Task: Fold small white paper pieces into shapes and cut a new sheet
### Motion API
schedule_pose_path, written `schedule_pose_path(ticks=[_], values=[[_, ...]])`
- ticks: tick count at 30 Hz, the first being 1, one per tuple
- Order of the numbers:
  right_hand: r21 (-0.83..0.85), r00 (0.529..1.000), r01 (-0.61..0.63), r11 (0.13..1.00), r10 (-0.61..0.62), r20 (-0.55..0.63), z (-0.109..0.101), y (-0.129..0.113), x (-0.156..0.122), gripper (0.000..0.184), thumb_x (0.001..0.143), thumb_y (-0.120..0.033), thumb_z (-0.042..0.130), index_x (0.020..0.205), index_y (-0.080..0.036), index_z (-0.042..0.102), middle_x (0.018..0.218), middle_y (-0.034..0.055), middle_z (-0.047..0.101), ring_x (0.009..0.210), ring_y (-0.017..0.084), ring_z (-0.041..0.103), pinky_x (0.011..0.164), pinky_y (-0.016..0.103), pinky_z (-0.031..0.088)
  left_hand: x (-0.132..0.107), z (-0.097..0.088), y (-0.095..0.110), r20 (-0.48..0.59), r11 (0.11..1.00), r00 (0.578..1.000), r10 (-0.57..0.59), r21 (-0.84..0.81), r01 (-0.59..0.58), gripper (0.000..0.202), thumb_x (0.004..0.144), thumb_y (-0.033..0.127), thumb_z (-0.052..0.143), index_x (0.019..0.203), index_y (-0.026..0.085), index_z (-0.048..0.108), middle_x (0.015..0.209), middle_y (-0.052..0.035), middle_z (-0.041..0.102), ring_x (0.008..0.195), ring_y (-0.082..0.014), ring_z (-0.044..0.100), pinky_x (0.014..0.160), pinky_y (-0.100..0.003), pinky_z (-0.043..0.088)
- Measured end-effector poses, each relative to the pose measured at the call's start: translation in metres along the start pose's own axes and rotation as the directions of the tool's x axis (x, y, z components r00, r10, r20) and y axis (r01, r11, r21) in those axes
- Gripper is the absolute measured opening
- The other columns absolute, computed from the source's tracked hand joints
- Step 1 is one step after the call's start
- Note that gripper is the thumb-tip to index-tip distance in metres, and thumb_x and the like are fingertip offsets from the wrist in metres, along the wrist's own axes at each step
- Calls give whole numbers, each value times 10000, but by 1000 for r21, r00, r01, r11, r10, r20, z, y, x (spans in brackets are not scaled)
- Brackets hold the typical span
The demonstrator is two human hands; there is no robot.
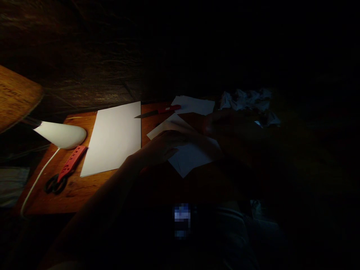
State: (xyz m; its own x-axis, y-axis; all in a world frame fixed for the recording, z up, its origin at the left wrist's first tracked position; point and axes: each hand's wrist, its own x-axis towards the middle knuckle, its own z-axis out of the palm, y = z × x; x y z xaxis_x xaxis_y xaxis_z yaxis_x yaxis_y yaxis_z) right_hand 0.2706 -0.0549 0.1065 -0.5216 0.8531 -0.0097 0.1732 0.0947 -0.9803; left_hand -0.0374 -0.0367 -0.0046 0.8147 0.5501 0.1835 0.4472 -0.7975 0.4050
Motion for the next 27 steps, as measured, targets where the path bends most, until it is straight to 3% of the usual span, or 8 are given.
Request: schedule_pose_path(ticks=[3, 5, 8, 11, 15, 22, 27], values=[[-146, 993, 74, 987, -58, 106, 3, 16, 12, 294, 855, -492, 902, 756, -239, 788, 799, 14, 772, 773, 179, 684, 721, 320, 522, 2, -8, 8, 33, 998, 997, -67, -1, 67, 505, 1023, 153, 622, 1506, 281, 695, 1550, -110, 720, 1467, -302, 649, 1254, -580, 528], [-260, 959, 145, 955, -71, 274, 6, 28, 19, 249, 826, -432, 919, 817, -218, 792, 853, 15, 785, 811, 176, 692, 749, 306, 505, 2, -12, 13, 51, 998, 997, -61, 14, 60, 419, 1052, 174, 598, 1441, 269, 721, 1493, -108, 741, 1433, -297, 667, 1241, -561, 543], [-464, 907, 185, 866, 32, 421, 10, 40, 22, 226, 792, -307, 927, 927, -195, 784, 925, 24, 784, 813, 176, 672, 736, 298, 468, 2, -14, 15, 50, 998, 998, -24, 51, 21, 321, 1061, 168, 577, 1314, 248, 758, 1463, -105, 748, 1430, -291, 666, 1237, -540, 548], [-600, 900, 178, 780, 117, 419, 15, 46, 20, 322, 736, -210, 937, 1005, -187, 762, 1036, 50, 793, 882, 207, 681, 752, 305, 464, 0, -13, 15, 28, 998, 999, -21, 68, 19, 344, 1043, 159, 604, 1344, 251, 742, 1516, -106, 725, 1460, -295, 649, 1236, -548, 551], [-648, 910, 163, 744, 140, 389, 20, 49, 17, 454, 687, -155, 950, 1083, -190, 730, 1159, 76, 793, 963, 235, 692, 800, 315, 491, 1, -10, 13, 33, 999, 999, -10, 49, 8, 373, 1033, 145, 600, 1355, 251, 756, 1507, -120, 732, 1442, -311, 653, 1212, -565, 559], [-643, 881, 211, 736, 142, 452, 16, 51, 23, 281, 788, -183, 878, 1008, -191, 704, 1111, 66, 774, 928, 214, 676, 792, 311, 472, 3, -8, 14, 28, 1000, 999, -16, 17, 16, 341, 1035, 163, 627, 1335, 233, 773, 1490, -132, 736, 1438, -318, 652, 1220, -562, 548], [-578, 867, 257, 775, 80, 492, 10, 68, 30, 223, 817, -196, 828, 1003, -196, 705, 1055, 48, 764, 902, 201, 666, 800, 305, 469, 4, -16, 22, 38, 999, 999, -18, -39, 19, 357, 1061, 232, 665, 1405, 250, 762, 1501, -140, 729, 1428, -329, 650, 1211, -585, 548]])
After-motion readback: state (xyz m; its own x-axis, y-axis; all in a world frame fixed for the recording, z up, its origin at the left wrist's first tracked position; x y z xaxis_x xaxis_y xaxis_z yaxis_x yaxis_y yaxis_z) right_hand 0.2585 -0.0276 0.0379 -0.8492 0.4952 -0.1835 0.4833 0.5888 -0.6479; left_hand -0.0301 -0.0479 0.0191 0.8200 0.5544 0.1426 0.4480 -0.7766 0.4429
